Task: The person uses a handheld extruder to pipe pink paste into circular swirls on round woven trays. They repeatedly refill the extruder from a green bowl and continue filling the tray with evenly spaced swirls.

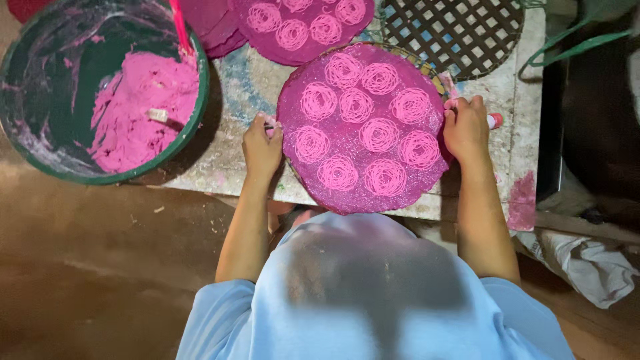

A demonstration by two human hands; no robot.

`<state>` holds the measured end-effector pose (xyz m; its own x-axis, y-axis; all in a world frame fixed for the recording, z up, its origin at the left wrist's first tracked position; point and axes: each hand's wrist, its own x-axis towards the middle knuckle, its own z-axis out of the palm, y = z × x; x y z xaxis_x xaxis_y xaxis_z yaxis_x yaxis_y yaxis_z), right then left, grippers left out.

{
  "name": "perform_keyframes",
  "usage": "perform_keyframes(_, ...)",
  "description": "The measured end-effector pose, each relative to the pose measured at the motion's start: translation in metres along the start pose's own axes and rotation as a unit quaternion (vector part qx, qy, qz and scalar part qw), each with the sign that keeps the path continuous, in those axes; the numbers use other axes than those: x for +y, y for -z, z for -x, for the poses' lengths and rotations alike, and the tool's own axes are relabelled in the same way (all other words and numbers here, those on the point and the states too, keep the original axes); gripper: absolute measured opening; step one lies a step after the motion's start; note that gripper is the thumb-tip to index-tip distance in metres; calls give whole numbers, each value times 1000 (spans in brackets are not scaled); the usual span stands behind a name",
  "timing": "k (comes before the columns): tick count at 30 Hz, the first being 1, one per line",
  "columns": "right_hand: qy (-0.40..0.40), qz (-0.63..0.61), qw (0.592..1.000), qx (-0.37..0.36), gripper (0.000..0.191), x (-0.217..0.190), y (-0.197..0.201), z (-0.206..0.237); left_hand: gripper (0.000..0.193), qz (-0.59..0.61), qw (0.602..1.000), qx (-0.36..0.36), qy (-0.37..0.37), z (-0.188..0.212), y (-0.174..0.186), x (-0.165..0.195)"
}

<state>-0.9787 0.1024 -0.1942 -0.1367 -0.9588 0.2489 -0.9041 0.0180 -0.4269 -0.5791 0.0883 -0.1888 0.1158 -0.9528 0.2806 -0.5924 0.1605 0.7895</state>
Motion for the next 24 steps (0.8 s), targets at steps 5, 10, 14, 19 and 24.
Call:
perform_keyframes(5, 39, 36, 999, -5, 15, 28, -19, -11, 11, 14, 1000, 11, 8, 3, -8, -5)
perform_keyframes(10, 34, 40, 998, -38, 20, 45, -25, -16, 10, 17, 999, 3, 27, 4, -15, -11)
perform_keyframes(14, 2, 2, 997, -71, 16, 45, -19, -18, 11, 40, 999, 8, 26, 2, -20, -13)
perform_keyframes(19, -4, -16, 998, -67, 16, 32, -10, -19, 9, 16, 998, 4, 61, 0, -21, -12)
perform_keyframes(24, 16, 11, 997, -69, 15, 21, -5, -23, 10, 29, 998, 12, 49, -2, -19, -7)
